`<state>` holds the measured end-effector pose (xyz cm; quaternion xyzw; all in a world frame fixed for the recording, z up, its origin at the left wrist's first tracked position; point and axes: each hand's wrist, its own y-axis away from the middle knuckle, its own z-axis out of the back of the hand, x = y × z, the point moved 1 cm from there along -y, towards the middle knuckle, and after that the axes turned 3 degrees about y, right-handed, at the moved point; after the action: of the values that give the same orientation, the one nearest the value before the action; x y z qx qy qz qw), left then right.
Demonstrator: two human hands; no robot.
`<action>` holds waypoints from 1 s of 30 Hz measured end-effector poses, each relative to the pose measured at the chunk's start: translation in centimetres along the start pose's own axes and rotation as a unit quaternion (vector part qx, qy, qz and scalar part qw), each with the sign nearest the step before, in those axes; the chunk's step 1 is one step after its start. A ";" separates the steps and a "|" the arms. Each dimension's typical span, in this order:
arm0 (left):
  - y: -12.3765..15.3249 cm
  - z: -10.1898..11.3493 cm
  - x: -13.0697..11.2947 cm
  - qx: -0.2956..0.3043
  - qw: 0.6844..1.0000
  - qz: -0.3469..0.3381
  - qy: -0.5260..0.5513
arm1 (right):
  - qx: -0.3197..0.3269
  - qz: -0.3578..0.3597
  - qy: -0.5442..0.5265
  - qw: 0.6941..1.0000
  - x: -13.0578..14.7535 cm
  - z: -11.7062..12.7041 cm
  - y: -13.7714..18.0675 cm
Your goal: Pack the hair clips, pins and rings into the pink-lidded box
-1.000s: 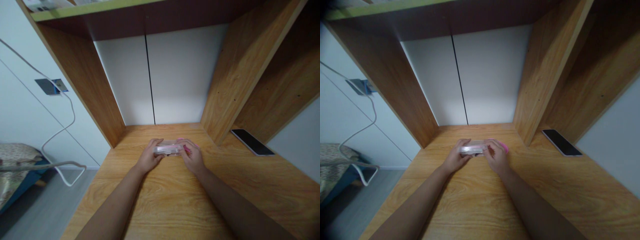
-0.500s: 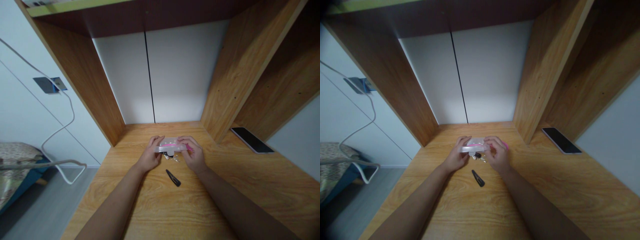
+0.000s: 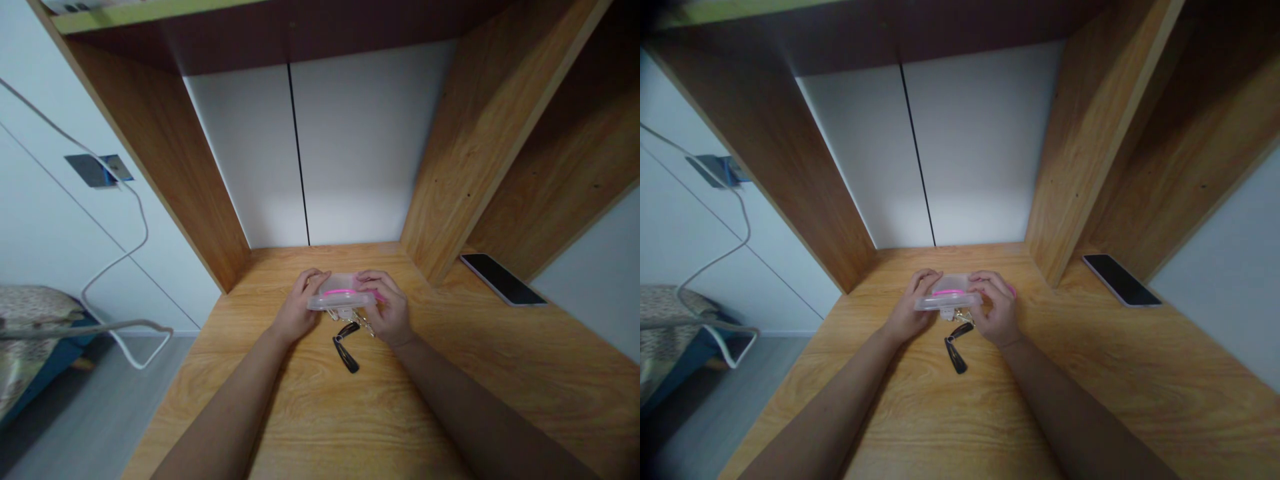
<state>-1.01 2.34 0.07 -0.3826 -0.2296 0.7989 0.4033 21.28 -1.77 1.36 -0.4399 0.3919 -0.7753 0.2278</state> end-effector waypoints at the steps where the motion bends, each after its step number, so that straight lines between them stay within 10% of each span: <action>1: 0.0 0.0 0.1 -0.006 1.000 -0.002 -0.007 | -0.002 0.000 0.002 1.000 0.0 0.0 0.0; 15: 0.6 -0.3 1.6 -0.071 0.989 0.127 0.032 | -0.017 -0.168 0.080 0.982 -1.8 -1.2 0.1; 23: 0.8 0.3 2.1 -0.070 0.963 0.258 0.005 | 0.132 -0.247 0.432 0.857 -3.7 -1.2 1.2; 30: 1.1 0.1 2.8 -0.057 0.961 0.270 -0.010 | 0.115 -0.234 0.389 0.884 -3.6 -1.1 1.1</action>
<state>-2.66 4.01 -1.85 -0.4446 -0.1672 0.8675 0.1474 22.16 0.60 -1.68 -0.1530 0.2429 -0.9544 -0.0821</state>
